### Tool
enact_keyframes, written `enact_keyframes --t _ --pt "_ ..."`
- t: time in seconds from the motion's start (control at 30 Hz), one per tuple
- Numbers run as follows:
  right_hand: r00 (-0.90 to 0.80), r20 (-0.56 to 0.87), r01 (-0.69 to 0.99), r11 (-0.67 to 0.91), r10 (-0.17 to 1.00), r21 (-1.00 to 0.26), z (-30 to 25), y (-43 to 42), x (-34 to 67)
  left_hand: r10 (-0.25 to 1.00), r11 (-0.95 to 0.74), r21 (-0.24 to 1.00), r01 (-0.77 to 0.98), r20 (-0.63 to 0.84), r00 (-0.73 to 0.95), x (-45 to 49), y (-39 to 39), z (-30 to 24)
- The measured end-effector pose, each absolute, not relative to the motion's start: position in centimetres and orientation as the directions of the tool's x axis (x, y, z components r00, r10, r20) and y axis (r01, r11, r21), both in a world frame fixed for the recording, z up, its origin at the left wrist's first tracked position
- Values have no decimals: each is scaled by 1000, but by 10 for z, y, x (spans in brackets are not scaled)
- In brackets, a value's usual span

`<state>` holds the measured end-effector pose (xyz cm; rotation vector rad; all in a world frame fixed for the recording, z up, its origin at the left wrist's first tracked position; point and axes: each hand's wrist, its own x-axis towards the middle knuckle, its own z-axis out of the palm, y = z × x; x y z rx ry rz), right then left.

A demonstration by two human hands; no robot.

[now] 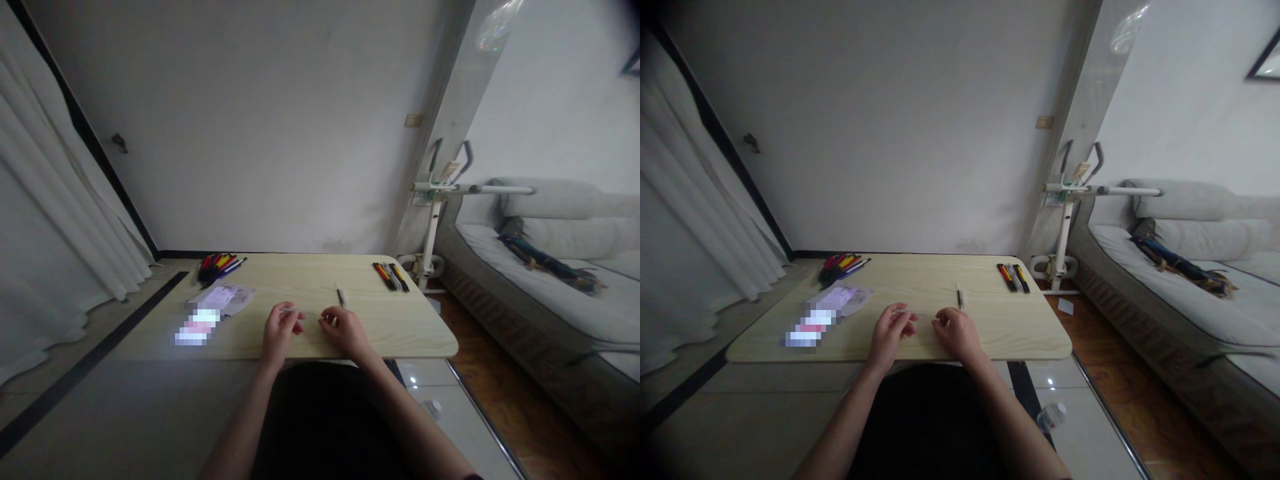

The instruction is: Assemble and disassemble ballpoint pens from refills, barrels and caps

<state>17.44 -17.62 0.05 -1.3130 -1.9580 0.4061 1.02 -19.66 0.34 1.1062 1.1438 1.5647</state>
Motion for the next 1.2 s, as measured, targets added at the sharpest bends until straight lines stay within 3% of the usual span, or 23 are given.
enact_keyframes --t 1.2 --pt "-324 359 653 482 875 -584 -1 -177 175 971 -208 978 -15 205 -126 14 -198 3"
